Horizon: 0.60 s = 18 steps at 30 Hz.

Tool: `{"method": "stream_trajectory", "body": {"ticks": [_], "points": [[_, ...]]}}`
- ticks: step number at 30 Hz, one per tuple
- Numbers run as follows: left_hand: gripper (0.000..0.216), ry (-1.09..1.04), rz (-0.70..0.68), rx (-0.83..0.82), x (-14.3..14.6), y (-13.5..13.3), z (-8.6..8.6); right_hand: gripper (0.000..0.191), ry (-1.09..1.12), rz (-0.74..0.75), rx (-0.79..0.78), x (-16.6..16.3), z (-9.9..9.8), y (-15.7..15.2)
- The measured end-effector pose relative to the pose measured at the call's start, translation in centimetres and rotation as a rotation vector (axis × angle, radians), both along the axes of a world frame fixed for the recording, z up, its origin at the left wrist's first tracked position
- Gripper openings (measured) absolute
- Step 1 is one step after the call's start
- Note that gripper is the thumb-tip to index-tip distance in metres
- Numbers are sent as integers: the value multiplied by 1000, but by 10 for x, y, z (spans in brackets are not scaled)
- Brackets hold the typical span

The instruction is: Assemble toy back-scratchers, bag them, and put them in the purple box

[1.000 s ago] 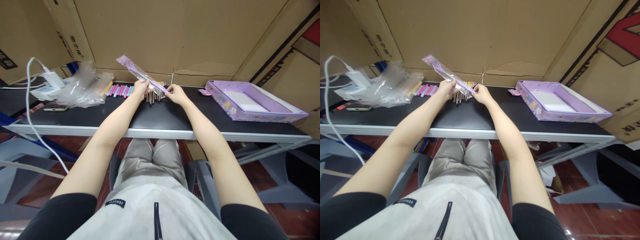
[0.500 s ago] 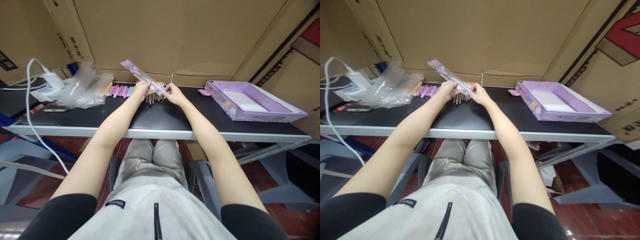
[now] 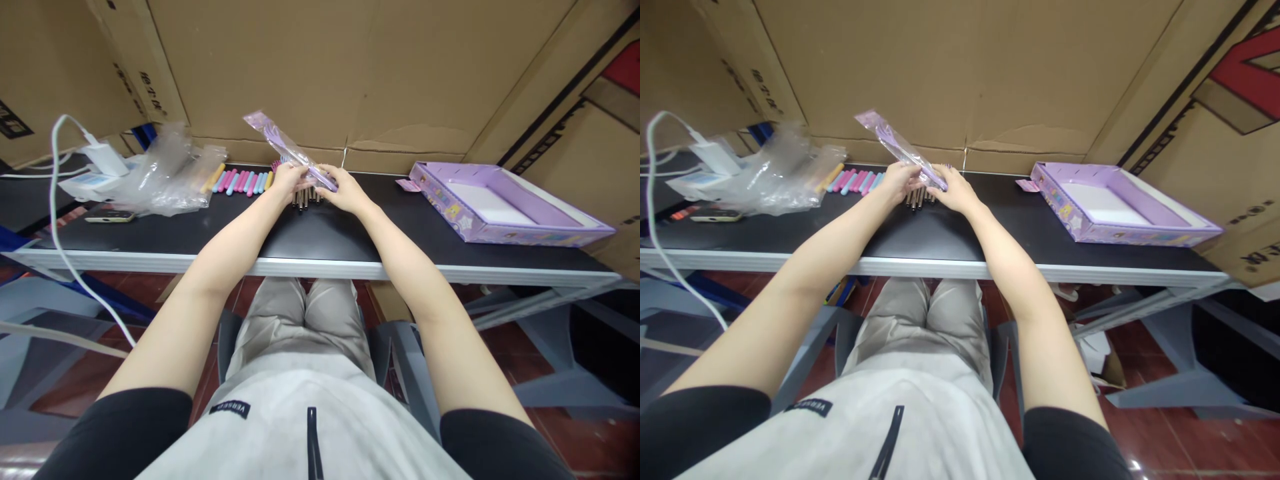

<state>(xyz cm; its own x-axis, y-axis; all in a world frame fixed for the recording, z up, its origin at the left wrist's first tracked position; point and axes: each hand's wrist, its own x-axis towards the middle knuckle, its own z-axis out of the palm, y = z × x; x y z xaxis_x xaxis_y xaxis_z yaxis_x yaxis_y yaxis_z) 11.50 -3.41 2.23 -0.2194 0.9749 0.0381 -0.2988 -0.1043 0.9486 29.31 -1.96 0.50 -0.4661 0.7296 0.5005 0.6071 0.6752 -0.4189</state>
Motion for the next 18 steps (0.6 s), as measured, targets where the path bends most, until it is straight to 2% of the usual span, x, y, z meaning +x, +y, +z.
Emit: {"method": "stream_trajectory", "body": {"ticks": [10, 18], "points": [[19, 25, -82, -17, 4, -3, 0, 63, -16, -32, -15, 3, 0, 2], [15, 80, -136, -57, 3, -5, 0, 45, -3, -55, -32, 0, 11, -7]]}}
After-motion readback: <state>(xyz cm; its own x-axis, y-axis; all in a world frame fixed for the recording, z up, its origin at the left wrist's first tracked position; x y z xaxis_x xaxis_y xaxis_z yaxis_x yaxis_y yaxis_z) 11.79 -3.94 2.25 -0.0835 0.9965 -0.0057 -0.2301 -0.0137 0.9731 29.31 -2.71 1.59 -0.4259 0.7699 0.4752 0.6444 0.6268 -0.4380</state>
